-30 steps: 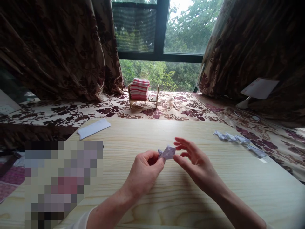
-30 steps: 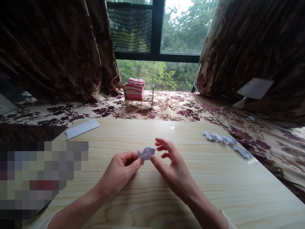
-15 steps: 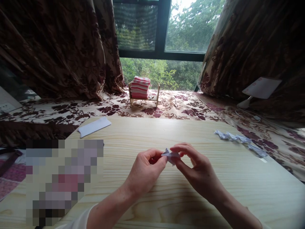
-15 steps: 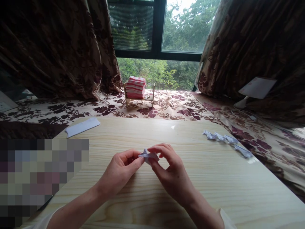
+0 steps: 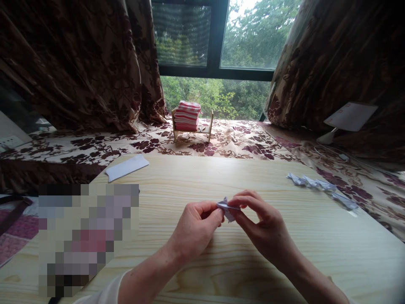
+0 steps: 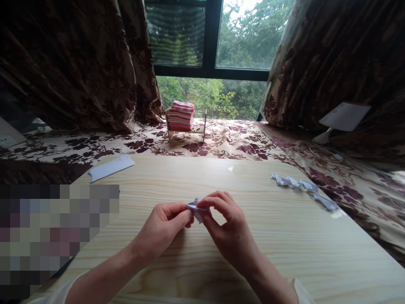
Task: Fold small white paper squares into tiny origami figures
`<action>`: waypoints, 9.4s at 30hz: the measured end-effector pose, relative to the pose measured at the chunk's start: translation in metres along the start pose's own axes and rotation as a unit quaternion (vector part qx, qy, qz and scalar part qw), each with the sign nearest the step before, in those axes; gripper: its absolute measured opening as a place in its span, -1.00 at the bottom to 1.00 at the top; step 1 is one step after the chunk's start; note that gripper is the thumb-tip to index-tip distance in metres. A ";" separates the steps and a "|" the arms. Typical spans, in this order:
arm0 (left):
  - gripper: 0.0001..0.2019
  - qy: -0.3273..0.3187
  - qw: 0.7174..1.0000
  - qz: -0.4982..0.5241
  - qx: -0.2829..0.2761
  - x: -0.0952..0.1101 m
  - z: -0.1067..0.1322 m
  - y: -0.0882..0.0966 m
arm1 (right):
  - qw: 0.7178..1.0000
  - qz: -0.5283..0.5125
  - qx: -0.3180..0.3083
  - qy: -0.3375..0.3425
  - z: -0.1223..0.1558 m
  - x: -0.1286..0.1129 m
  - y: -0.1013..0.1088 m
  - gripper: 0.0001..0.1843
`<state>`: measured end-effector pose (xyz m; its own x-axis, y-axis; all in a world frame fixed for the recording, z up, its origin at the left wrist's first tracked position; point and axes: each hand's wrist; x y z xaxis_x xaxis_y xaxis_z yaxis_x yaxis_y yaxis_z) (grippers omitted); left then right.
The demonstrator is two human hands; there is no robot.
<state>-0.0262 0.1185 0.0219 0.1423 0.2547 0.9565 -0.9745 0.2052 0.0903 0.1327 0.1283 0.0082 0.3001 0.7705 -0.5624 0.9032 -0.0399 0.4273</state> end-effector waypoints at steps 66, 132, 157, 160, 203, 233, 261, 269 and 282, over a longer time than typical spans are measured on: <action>-0.69 -0.046 0.998 -0.034 0.032 0.000 0.002 0.000 | 0.984 -0.089 -0.037 -0.151 -0.003 -0.002 0.005 -0.68; -0.70 0.184 0.935 0.283 -0.112 0.001 -0.002 0.004 | 0.972 0.138 -0.107 0.156 0.000 0.000 0.009 -0.75; -0.77 -0.164 0.973 -0.127 0.104 -0.001 0.005 -0.003 | 0.998 -0.021 -0.039 -0.046 -0.004 -0.009 0.003 -0.93; -0.78 -0.188 0.966 -0.139 0.106 -0.001 0.006 -0.004 | 0.997 -0.031 -0.037 -0.061 -0.004 -0.010 0.003 -0.92; -0.81 -0.130 0.985 -0.100 0.062 -0.001 0.003 0.001 | 0.998 -0.011 -0.039 -0.049 -0.003 -0.005 0.010 -0.93; -0.77 0.098 0.976 0.194 0.021 -0.001 -0.004 -0.002 | 0.995 0.089 -0.028 0.025 0.001 -0.002 0.006 -0.95; -0.75 0.083 0.996 0.018 0.019 0.004 0.001 -0.003 | 0.994 0.105 -0.001 0.001 0.002 0.004 0.003 -0.94; -0.76 0.084 0.996 0.030 0.002 0.005 0.001 -0.002 | 0.994 0.110 0.005 -0.006 0.001 0.003 0.003 -0.92; -0.79 0.115 0.981 0.152 -0.026 0.003 -0.001 -0.001 | 0.984 0.149 -0.007 0.094 0.001 -0.003 0.005 -0.63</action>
<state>-0.0250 0.1199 0.0246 -0.1115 0.5167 0.8489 -0.9688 0.1339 -0.2087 0.1367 0.1258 0.0114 0.4888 0.8294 -0.2703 0.7784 -0.2747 0.5645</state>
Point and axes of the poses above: each hand's wrist, its own z-axis away from the middle knuckle, its own y-axis out of the back of the hand, x = y × z, and after that the axes turned 13 degrees about y, right-handed
